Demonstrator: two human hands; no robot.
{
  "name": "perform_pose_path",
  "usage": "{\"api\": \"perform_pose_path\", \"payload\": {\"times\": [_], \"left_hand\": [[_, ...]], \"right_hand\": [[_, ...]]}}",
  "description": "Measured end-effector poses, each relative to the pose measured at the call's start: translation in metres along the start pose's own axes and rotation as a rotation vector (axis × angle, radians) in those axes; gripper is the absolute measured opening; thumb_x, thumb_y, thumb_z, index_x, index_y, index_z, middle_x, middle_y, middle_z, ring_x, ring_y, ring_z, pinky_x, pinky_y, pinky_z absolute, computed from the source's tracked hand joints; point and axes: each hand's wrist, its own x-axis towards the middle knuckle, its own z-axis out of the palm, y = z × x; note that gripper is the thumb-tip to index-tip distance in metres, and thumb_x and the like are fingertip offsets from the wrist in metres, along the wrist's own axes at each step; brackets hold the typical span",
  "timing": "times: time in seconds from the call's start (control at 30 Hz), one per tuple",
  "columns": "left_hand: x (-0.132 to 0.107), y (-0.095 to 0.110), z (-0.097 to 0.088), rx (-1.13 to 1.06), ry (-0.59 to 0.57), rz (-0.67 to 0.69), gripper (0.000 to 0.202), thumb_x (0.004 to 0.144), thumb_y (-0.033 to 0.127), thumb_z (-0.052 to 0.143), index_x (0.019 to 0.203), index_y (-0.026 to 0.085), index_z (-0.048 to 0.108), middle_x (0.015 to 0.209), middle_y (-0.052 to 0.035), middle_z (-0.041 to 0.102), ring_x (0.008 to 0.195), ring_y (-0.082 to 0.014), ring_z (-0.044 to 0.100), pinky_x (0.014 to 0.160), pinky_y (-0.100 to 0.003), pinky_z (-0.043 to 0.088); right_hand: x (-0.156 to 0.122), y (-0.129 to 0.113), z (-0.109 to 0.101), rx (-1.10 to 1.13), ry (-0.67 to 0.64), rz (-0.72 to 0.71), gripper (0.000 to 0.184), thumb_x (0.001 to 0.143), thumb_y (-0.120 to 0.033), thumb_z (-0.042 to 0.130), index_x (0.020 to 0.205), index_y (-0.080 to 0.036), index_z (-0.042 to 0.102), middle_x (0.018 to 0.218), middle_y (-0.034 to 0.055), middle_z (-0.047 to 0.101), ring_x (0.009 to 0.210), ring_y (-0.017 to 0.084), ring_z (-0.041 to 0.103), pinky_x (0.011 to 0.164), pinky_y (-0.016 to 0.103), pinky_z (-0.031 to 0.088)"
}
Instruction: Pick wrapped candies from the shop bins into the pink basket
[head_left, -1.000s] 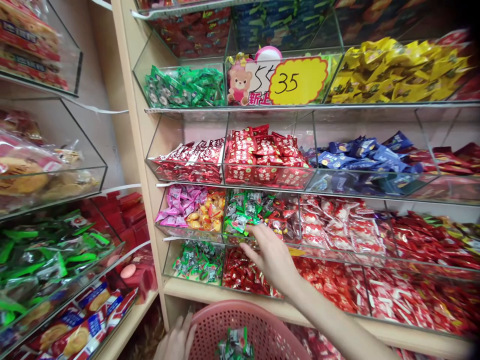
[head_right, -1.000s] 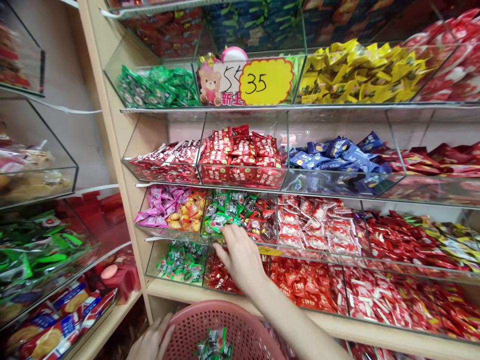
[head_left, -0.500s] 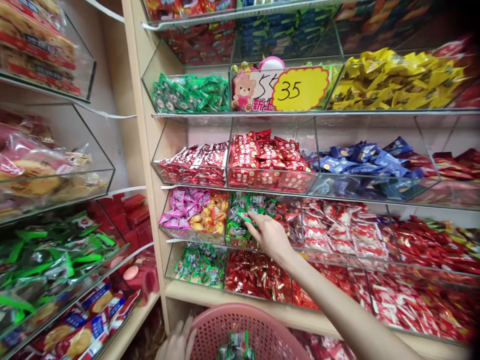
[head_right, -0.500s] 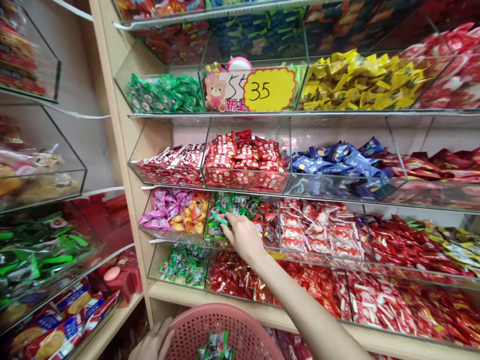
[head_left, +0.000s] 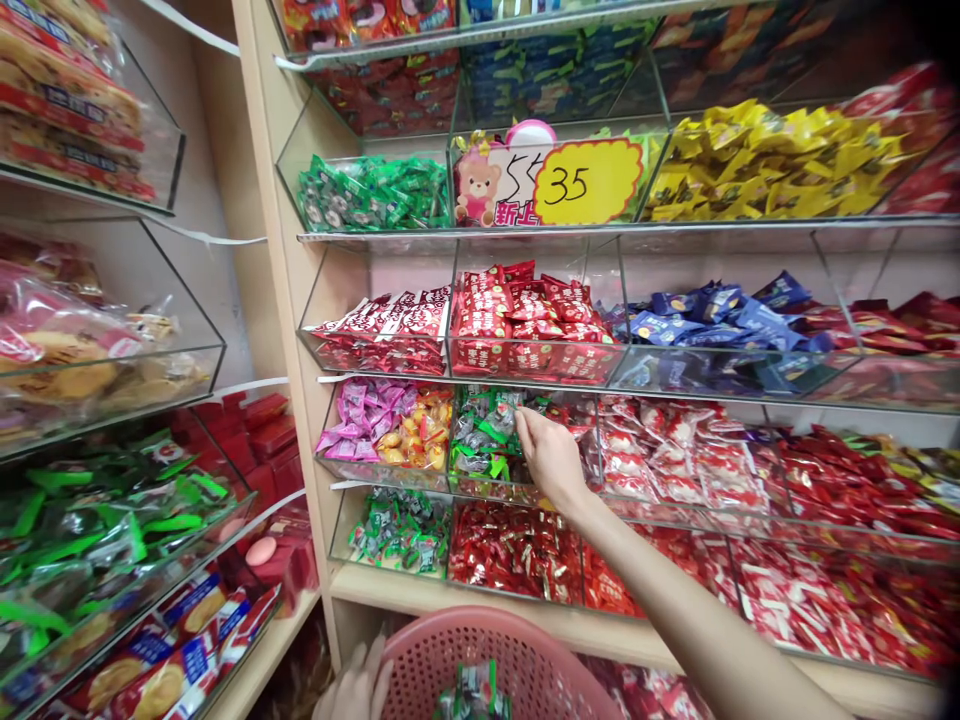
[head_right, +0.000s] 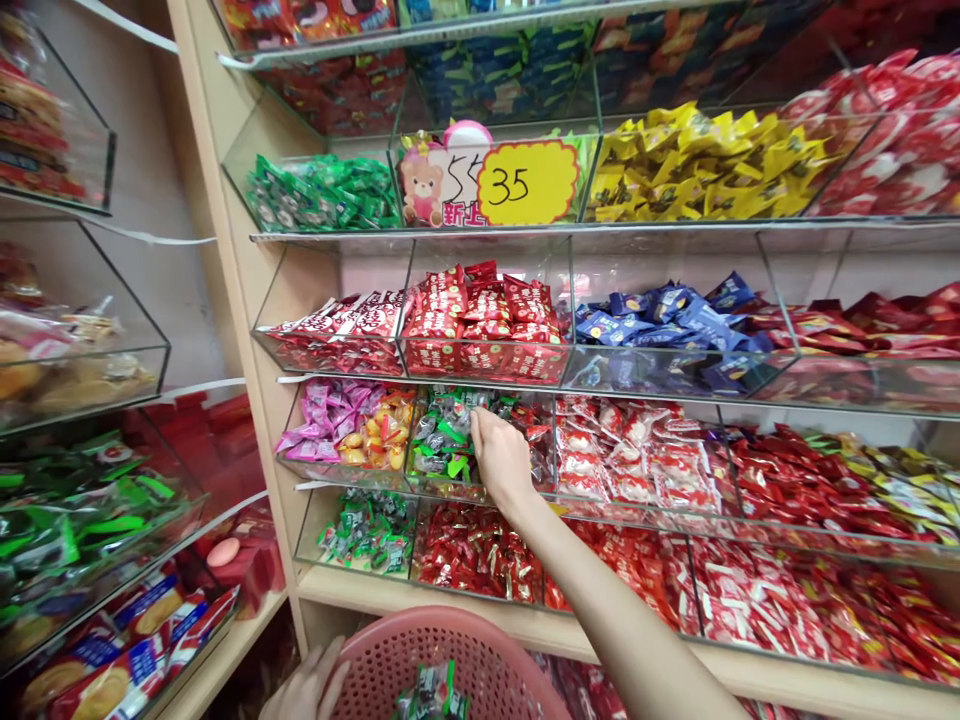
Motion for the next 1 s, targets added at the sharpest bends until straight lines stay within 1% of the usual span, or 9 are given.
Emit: {"api": "perform_pose_path", "payload": {"times": [0.17,0.3,0.37,0.5,0.6,0.7,0.83,0.9,1.0], "left_hand": [[0.0,0.015,-0.011,0.111,0.042,0.028,0.043,0.09,0.027,0.03,0.125,0.014,0.052,0.121,-0.0157,0.06,0.105,-0.024,0.061,0.086,-0.034,0.05],[0.005,0.045,-0.052,0.322,0.006,0.136,0.04,0.087,0.028,0.041,0.113,0.004,0.06,0.096,-0.0217,0.067,0.087,-0.0299,0.065,0.07,-0.038,0.05],[0.014,0.063,-0.072,0.331,-0.006,0.205,0.032,0.085,0.026,0.046,0.102,0.006,0.065,0.087,-0.0193,0.068,0.081,-0.029,0.065,0.064,-0.036,0.047],[0.035,0.099,-0.091,0.335,-0.072,0.426,0.02,0.079,0.012,0.049,0.083,0.012,0.068,0.084,-0.0135,0.068,0.08,-0.023,0.063,0.063,-0.032,0.041],[0.043,0.125,-0.092,0.347,-0.092,0.551,0.019,0.078,0.011,0.05,0.081,0.012,0.069,0.082,-0.0144,0.068,0.077,-0.0227,0.062,0.064,-0.034,0.04],[0.043,0.14,-0.09,0.35,-0.097,0.635,0.018,0.077,0.01,0.051,0.077,0.013,0.069,0.082,-0.0151,0.069,0.077,-0.0235,0.061,0.064,-0.036,0.04],[0.043,0.124,-0.086,0.322,-0.091,0.677,0.017,0.078,0.011,0.051,0.075,0.013,0.068,0.08,-0.0137,0.069,0.076,-0.0218,0.062,0.063,-0.033,0.041],[0.043,0.103,-0.082,0.301,-0.086,0.658,0.019,0.08,0.012,0.049,0.076,0.013,0.067,0.08,-0.0134,0.069,0.077,-0.021,0.063,0.063,-0.032,0.042],[0.041,0.066,-0.074,0.266,-0.068,0.561,0.024,0.085,0.021,0.044,0.084,0.011,0.067,0.082,-0.0154,0.068,0.079,-0.0225,0.064,0.066,-0.034,0.046]], "right_hand": [[-0.033,-0.001,-0.022,0.239,0.159,-0.025,0.036,0.095,-0.033,0.032,0.102,-0.015,0.063,0.095,0.01,0.07,0.079,0.02,0.065,0.07,0.028,0.046],[-0.093,0.002,-0.029,0.327,0.161,-0.027,0.033,0.093,-0.033,0.039,0.101,-0.015,0.065,0.099,0.0091,0.07,0.081,0.02,0.067,0.074,0.027,0.052],[-0.124,0.01,-0.026,0.321,0.147,0.022,0.035,0.091,-0.037,0.042,0.098,-0.015,0.067,0.095,0.0087,0.072,0.077,0.02,0.068,0.072,0.026,0.053],[-0.171,0.03,-0.017,0.296,0.036,0.173,0.047,0.086,-0.054,0.041,0.09,-0.017,0.069,0.082,0.0076,0.073,0.064,0.02,0.068,0.059,0.023,0.054],[-0.193,0.044,-0.009,0.343,-0.114,0.256,0.055,0.083,-0.063,0.038,0.087,-0.018,0.069,0.066,0.0058,0.071,0.05,0.018,0.065,0.05,0.021,0.051],[-0.209,0.055,-0.001,0.401,-0.181,0.317,0.061,0.077,-0.071,0.039,0.086,-0.017,0.068,0.065,0.0076,0.071,0.052,0.02,0.065,0.049,0.022,0.051],[-0.226,0.057,0.016,0.479,-0.31,0.409,0.055,0.076,-0.067,0.043,0.085,-0.018,0.067,0.075,0.0088,0.072,0.063,0.022,0.066,0.059,0.025,0.051],[-0.234,0.052,0.028,0.551,-0.406,0.459,0.053,0.078,-0.065,0.042,0.082,-0.018,0.066,0.067,0.007,0.069,0.059,0.02,0.063,0.059,0.026,0.049],[-0.247,0.043,0.051,0.718,-0.614,0.605,0.059,0.075,-0.071,0.039,0.066,-0.017,0.062,0.049,0.0038,0.059,0.044,0.016,0.052,0.046,0.026,0.041]]}}
